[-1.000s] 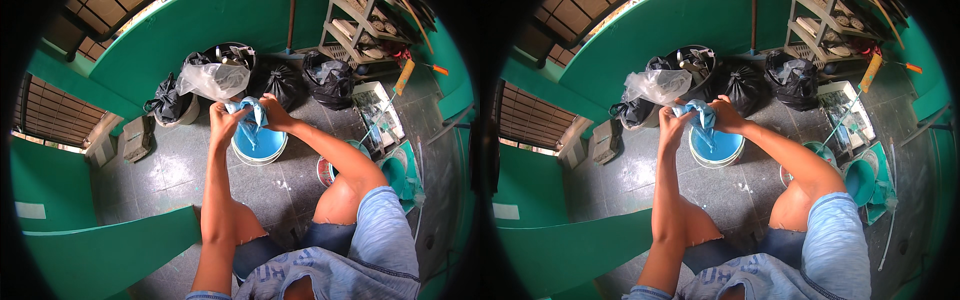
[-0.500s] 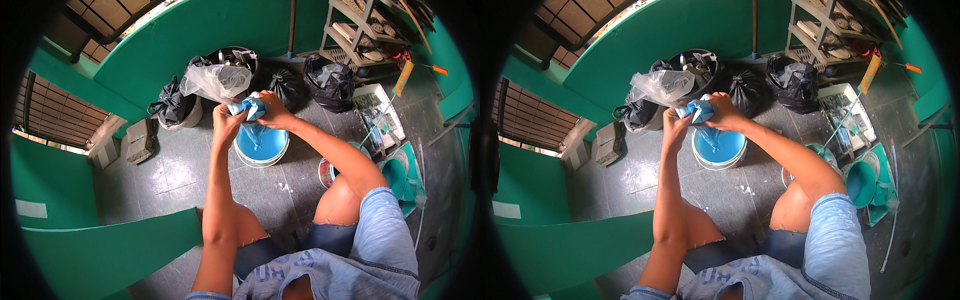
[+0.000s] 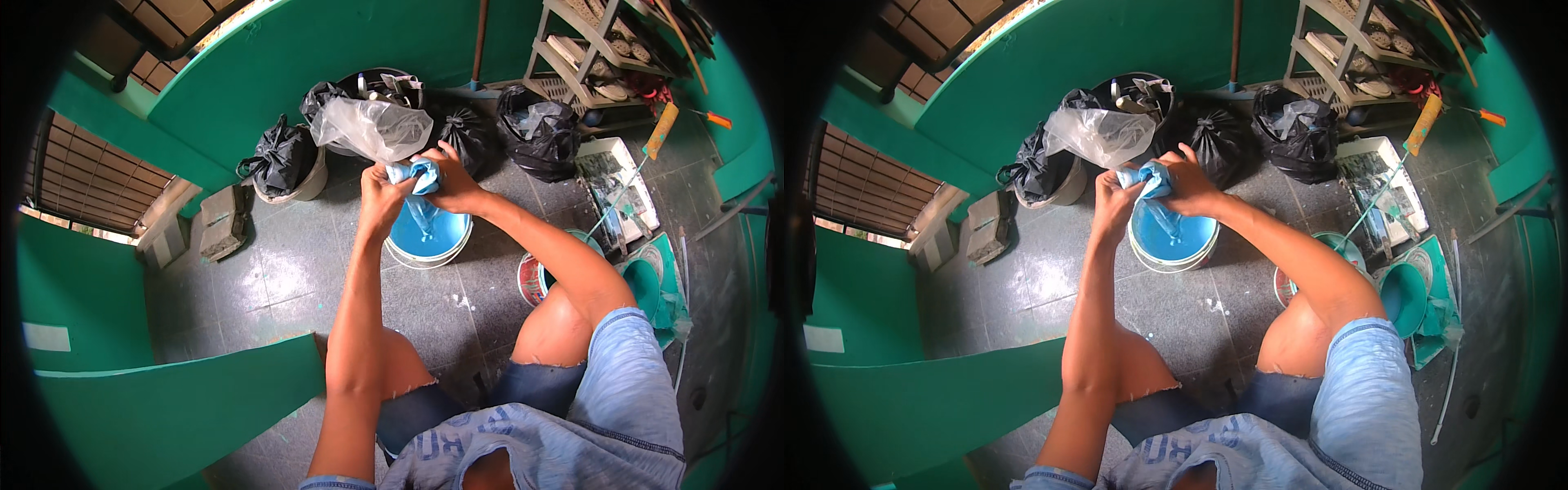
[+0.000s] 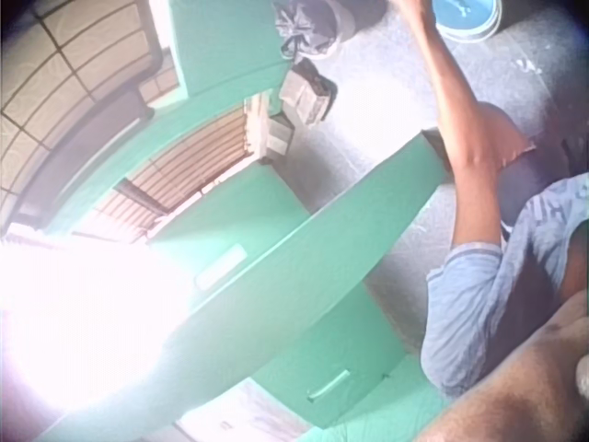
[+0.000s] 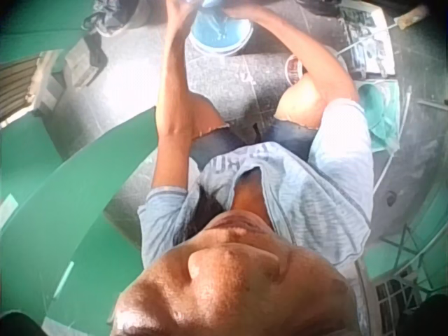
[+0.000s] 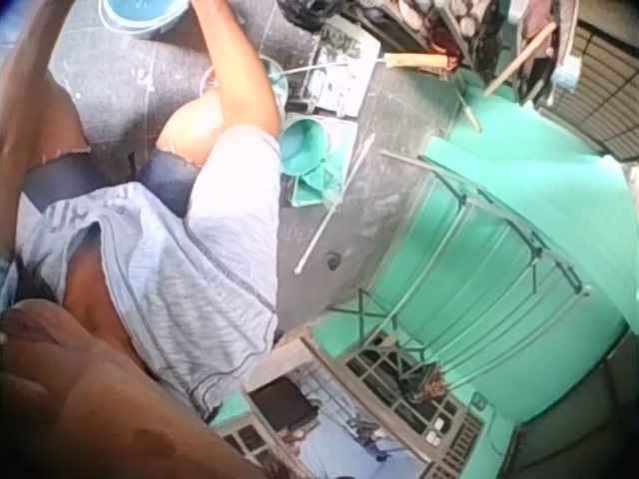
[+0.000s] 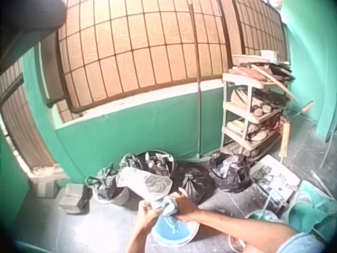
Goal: The person pours a blue liquid from a plastic bag into a bucket, then uses a cloth to wipe the inside of the bucket and a smaller container. Finally, they stir the blue liquid in the bucket with their hand.
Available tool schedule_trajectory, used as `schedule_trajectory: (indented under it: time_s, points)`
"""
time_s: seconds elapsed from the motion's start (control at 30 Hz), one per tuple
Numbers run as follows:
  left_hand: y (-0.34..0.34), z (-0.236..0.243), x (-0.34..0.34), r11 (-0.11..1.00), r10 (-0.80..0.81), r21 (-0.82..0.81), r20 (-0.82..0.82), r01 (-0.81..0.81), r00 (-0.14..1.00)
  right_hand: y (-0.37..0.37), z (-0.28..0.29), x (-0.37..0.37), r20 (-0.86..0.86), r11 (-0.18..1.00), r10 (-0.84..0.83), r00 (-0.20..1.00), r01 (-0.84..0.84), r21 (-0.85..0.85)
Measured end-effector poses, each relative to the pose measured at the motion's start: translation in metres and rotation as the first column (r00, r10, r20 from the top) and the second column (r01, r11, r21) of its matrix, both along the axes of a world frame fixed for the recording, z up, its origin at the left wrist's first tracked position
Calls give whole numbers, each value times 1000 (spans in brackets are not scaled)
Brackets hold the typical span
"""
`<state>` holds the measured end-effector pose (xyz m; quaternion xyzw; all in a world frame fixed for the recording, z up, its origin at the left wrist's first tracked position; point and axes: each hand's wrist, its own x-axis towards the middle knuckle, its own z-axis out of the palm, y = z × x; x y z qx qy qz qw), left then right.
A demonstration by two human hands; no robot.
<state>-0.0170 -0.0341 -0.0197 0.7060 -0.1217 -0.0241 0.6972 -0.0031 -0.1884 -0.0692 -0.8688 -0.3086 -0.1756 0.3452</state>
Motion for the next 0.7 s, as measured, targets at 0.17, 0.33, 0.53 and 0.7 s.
schedule_trajectory:
  time_s: [0.17,0.33,0.53,0.7]
  points:
    - [-5,10,-5,995,36,-92,-32,-39,999,-4,-11,6,37,997,47,998,-45,-68]
    - [-10,15,-7,989,39,-141,-16,-41,999,-8,-16,4,-49,991,42,998,-48,-125]
    - [-8,20,-11,994,81,-74,25,-79,996,-8,-28,8,24,994,34,999,-31,-101]
    - [-8,20,-14,991,112,-85,41,-108,993,-13,-51,14,71,955,8,997,13,-296]
